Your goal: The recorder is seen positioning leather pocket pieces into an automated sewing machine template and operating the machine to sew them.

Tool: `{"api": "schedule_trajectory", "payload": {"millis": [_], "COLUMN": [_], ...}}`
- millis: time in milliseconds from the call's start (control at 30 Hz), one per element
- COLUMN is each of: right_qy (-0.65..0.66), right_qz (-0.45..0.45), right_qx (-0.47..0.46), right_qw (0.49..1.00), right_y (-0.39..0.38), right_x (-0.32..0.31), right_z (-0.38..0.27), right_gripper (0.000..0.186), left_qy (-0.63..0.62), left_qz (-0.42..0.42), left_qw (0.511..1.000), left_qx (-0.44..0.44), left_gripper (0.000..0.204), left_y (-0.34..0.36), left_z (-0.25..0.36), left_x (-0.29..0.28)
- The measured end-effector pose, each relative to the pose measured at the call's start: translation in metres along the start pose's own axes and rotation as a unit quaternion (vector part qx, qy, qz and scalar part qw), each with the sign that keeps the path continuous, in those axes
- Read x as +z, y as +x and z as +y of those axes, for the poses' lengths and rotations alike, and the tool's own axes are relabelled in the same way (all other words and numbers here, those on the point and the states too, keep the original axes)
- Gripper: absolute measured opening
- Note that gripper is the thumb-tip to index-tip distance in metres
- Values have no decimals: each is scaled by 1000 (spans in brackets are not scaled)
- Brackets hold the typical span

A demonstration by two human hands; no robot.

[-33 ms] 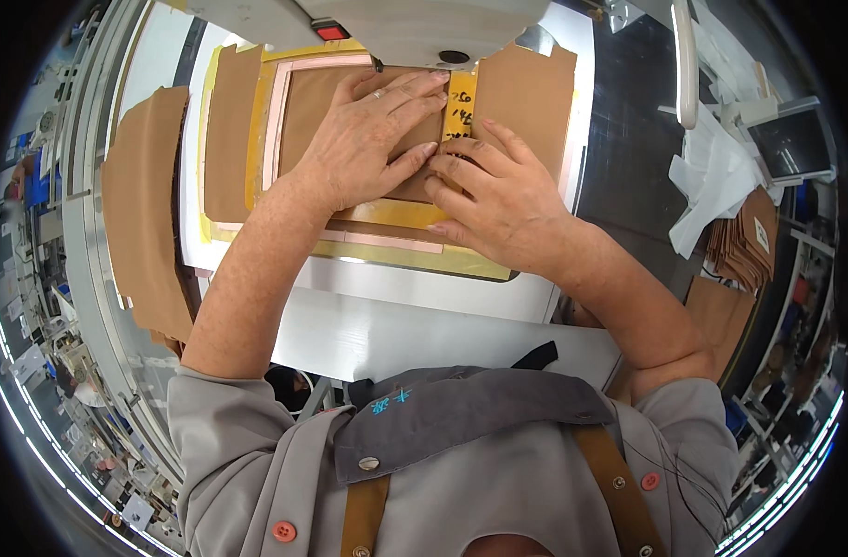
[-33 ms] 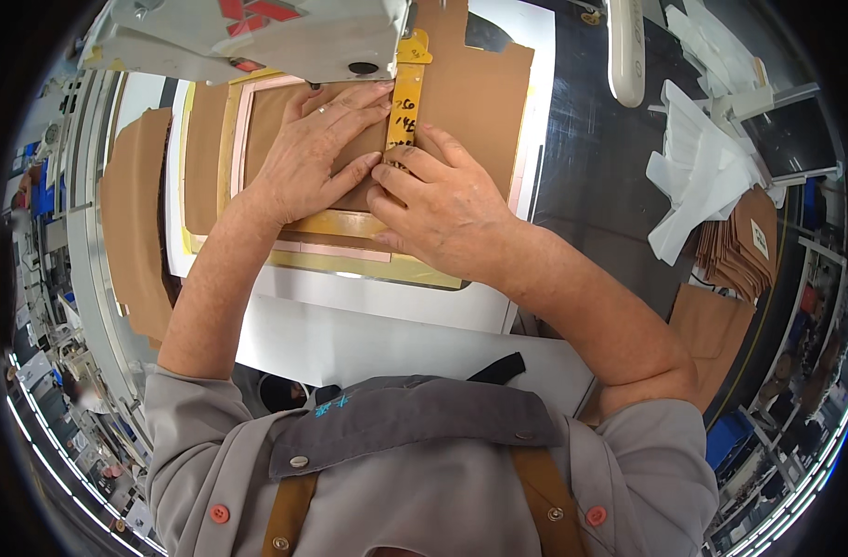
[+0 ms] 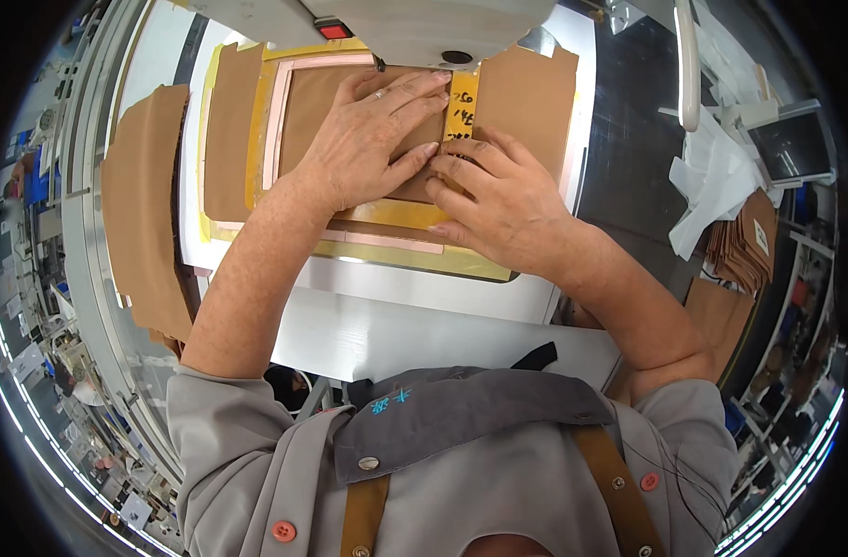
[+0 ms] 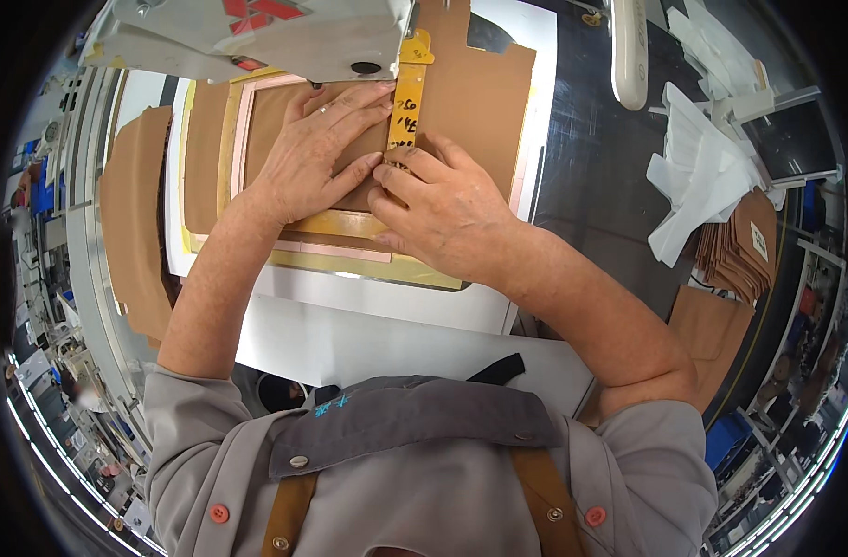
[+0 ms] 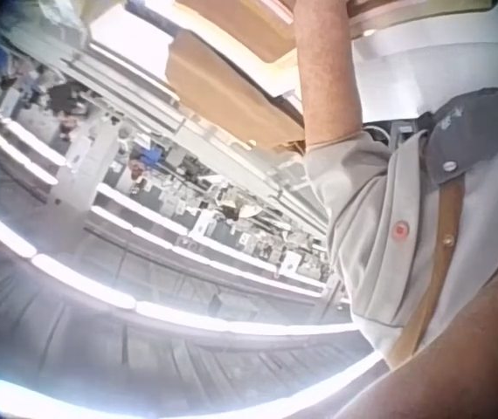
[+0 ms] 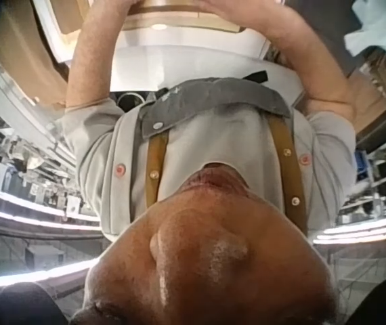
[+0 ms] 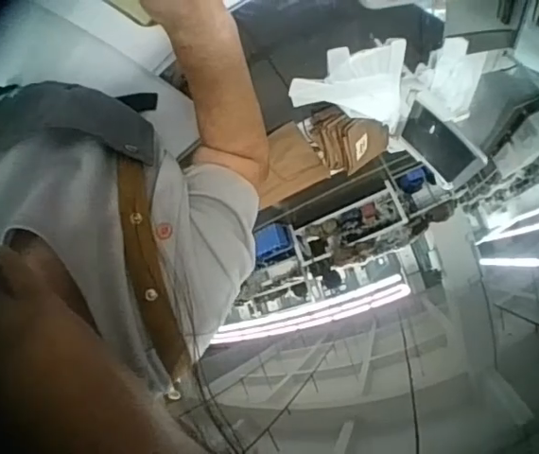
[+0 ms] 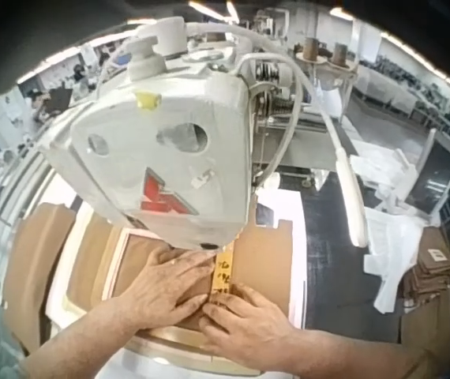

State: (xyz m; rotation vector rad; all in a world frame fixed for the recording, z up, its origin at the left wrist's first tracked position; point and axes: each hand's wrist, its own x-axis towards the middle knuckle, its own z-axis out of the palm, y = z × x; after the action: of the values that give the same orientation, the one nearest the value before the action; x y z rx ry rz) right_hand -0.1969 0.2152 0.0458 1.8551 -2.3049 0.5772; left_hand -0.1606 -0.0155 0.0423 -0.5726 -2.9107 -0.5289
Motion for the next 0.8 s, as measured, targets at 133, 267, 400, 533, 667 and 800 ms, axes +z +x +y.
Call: {"api": "schedule_trajectory", "payload": {"millis": [133, 267, 400, 533, 667, 800], "right_qy": [-5, 5, 2, 4, 5, 9], "right_qz": [1, -20, -26, -23, -24, -10], "right_qx": [-4, 6, 11, 19, 19, 20], "right_qw": [1000, 1000, 1000, 1000, 1000, 1000], "right_y": [1, -2, -4, -4, -6, -6], "right_x": [1, 1, 1, 2, 3, 5], "right_z": [0, 1, 1, 0, 1, 0], "right_gripper": [44, 43, 44, 45, 46, 45], "left_qy": [-6, 2, 18, 1, 8, 11], "left_qz": [19, 7, 3, 0, -2, -3], "left_qw": [1000, 1000, 1000, 1000, 1000, 1000], "left_qx": [2, 1, -8, -13, -25, -25], "left_gripper": [46, 46, 46, 48, 49, 49], "left_y": [-2, 0, -1, -1, -3, -2], "left_z": [-1, -1, 0, -2, -2, -2], "left_x": [1, -1, 2, 4, 4, 2]}}
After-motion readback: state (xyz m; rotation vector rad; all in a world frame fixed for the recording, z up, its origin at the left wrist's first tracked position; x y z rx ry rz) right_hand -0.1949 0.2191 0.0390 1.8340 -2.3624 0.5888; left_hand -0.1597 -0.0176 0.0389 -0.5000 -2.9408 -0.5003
